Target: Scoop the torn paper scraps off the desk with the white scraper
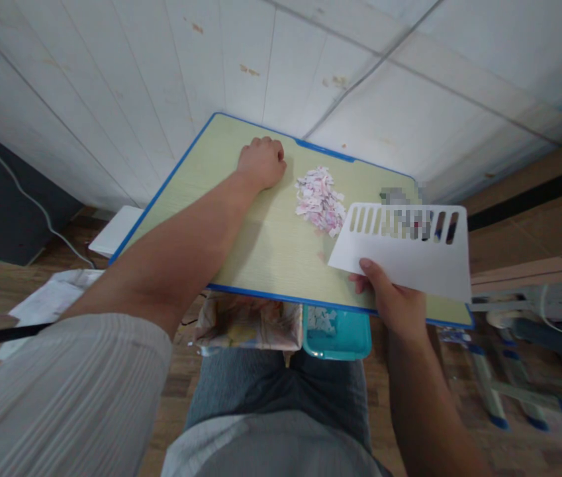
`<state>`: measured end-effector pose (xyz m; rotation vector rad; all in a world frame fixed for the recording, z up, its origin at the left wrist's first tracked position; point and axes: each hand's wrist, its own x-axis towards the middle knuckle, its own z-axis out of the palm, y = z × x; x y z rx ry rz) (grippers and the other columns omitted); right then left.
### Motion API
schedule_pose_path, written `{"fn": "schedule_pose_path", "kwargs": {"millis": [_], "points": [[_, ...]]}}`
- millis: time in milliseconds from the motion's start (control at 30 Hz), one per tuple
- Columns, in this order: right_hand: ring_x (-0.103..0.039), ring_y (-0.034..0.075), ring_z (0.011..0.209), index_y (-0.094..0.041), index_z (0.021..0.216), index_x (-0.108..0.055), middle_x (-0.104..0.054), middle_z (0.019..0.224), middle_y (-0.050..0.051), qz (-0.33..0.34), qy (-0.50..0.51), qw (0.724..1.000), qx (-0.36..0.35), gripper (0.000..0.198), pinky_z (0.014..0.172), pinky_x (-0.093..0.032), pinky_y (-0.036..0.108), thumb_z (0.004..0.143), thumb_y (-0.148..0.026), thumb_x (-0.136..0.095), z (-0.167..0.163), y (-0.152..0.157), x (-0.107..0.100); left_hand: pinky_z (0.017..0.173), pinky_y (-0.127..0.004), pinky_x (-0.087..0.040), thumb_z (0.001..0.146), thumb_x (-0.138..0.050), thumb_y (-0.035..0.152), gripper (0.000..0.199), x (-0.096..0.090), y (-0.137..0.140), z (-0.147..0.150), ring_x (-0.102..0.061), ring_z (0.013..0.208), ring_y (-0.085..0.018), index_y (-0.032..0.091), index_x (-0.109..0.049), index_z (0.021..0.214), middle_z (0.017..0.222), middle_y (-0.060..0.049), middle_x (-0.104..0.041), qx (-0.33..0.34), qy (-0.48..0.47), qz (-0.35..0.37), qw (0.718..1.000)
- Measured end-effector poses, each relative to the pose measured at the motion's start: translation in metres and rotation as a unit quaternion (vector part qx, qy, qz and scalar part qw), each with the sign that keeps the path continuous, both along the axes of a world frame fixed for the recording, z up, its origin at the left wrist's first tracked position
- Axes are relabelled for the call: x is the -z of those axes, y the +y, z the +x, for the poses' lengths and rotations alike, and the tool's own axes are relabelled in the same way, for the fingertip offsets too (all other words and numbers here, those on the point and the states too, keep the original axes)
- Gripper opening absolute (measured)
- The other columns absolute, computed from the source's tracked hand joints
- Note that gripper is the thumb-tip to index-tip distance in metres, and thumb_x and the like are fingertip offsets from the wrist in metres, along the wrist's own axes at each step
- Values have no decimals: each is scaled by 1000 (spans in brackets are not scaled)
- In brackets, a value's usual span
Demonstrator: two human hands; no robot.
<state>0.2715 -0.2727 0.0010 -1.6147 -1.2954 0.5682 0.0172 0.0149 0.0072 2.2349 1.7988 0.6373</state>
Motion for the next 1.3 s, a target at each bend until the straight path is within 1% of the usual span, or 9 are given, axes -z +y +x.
{"fn": "schedule_pose_path", "kwargs": {"millis": [100,267,500,633,733,867,967,1067,1300], "points": [[-77,24,68,-28,63,-75,-81,69,4,-3,-24,1000,-12,44,89,-66,42,100,-52,-80,-4,10,3,133,-56,-49,116,-65,22,29,0,0,0,-60,155,-39,21,-85,138,158,-13,-74,2,8,7,1000],[-77,25,64,-29,60,-73,-79,66,4,-2,-36,999,-8,48,81,-66,42,99,-56,-80,-9,15,1,134,-60,-49,112,-66,25,38,2,1,-2,-61,157,-44,26,-87,144,157,-14,-77,9,-16,10,1000],[-79,26,63,-29,56,-68,-76,61,5,-34,-26,997,-63,51,73,-69,39,97,-55,-82,-26,1,-12,138,-59,-43,113,-63,36,41,3,2,-4,-54,162,-43,32,-85,147,155,-12,-78,18,-42,-9,999],[-79,26,60,-28,58,-69,-74,58,4,-62,13,996,-60,48,65,-68,37,94,-56,-86,-38,-9,-9,138,-60,-43,111,-62,35,43,2,1,-3,-55,161,-42,29,-85,147,156,-13,-77,16,-34,-11,999],[-79,25,59,-28,59,-71,-75,59,4,-78,37,994,-74,46,67,-70,37,93,-54,-89,-42,-15,-6,137,-60,-43,117,-58,38,42,-1,-2,-2,-53,159,-42,24,-83,147,161,-9,-75,12,-15,-13,1000],[-74,22,56,-27,68,-78,-79,64,4,-61,54,992,-99,40,62,-68,35,98,-52,-88,-39,-18,-4,134,-55,-47,119,-60,27,36,-4,-5,0,-57,157,-39,17,-81,146,164,-14,-71,6,18,-5,1000],[-76,23,58,-27,63,-75,-77,63,4,-51,54,993,-90,45,65,-70,35,98,-52,-87,-38,-17,-5,132,-52,-48,116,-63,22,33,-5,-6,0,-60,157,-39,19,-83,141,161,-16,-73,5,17,1,1000],[-79,25,60,-28,58,-71,-76,60,5,-68,42,994,-75,48,70,-73,37,94,-54,-89,-41,-16,-8,132,-54,-48,117,-62,24,32,-5,-6,0,-59,155,-38,20,-84,141,161,-12,-73,6,17,1,1000],[-76,25,58,-28,64,-75,-77,62,5,-66,56,992,-87,46,66,-72,38,93,-60,-90,-44,-16,-10,133,-60,-50,112,-61,24,39,0,-1,-2,-62,155,-42,25,-86,143,159,-16,-75,13,2,12,1000]]}}
